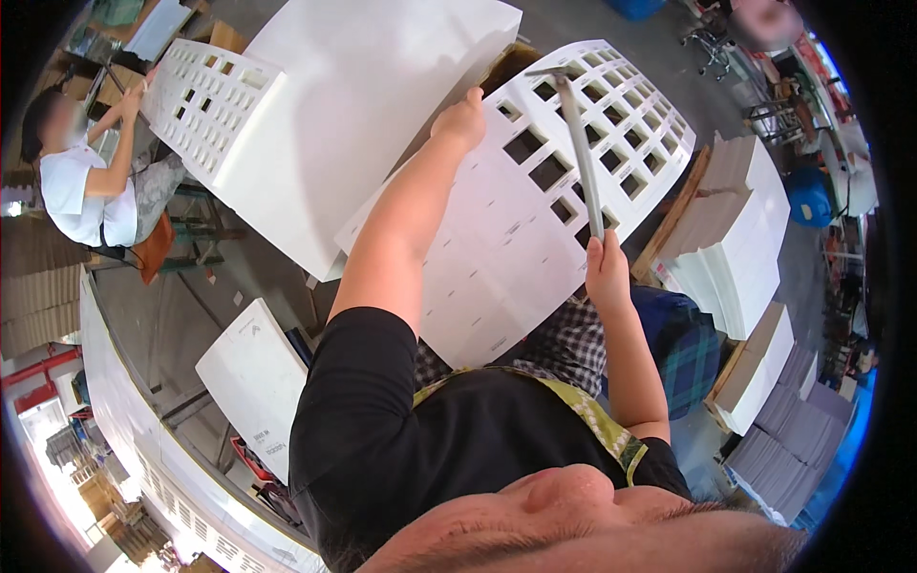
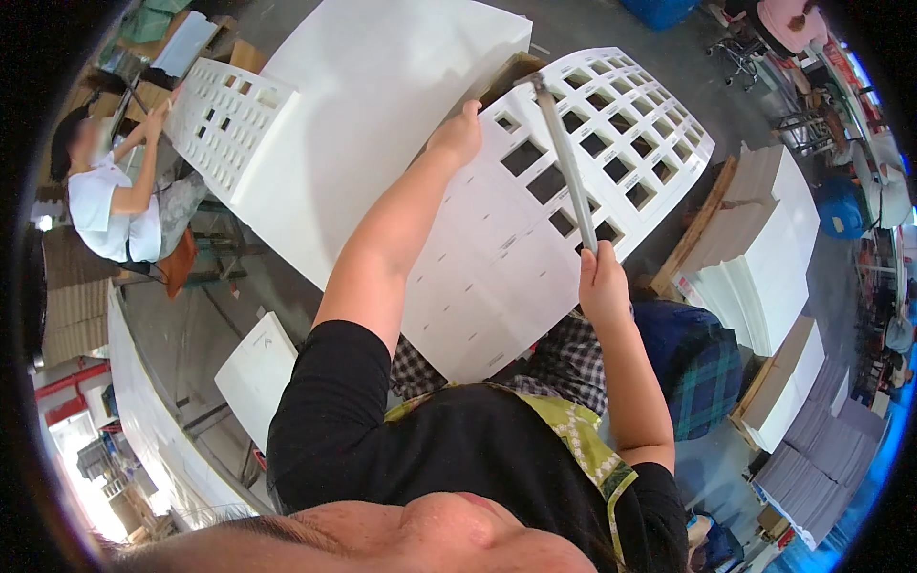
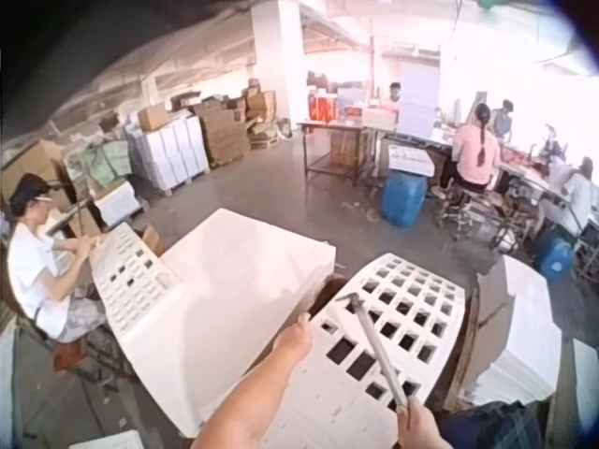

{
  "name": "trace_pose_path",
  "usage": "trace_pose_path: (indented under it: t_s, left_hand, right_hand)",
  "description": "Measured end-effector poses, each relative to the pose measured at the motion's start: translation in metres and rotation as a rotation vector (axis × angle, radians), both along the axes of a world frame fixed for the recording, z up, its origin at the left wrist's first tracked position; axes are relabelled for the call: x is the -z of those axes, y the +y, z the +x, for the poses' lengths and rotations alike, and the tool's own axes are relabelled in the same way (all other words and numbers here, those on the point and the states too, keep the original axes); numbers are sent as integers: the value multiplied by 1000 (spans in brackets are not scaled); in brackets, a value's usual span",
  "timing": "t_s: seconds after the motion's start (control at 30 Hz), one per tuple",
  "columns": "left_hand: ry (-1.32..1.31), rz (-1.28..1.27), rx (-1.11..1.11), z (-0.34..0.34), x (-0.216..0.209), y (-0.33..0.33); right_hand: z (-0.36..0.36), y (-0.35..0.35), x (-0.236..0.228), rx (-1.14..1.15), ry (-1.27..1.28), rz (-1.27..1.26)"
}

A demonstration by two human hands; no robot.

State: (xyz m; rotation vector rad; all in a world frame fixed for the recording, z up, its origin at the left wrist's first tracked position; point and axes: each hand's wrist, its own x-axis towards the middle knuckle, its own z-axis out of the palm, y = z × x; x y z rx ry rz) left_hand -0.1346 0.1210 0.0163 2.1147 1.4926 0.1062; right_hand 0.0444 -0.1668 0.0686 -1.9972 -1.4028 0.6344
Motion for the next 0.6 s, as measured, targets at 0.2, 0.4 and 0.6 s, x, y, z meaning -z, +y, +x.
trace_pose_path:
  t_s: [0.2, 0.4, 0.6]
  left_hand:
    - [41, 11, 6, 1, 2, 5]
    - [44, 1, 3, -1, 6, 4]
    - [51, -9, 3, 0, 1, 1]
  right_hand:
    - [12, 21, 22, -70, -141, -171]
    - [1, 13, 4, -25, -4, -13]
    - [0, 28, 12, -79, -117, -171]
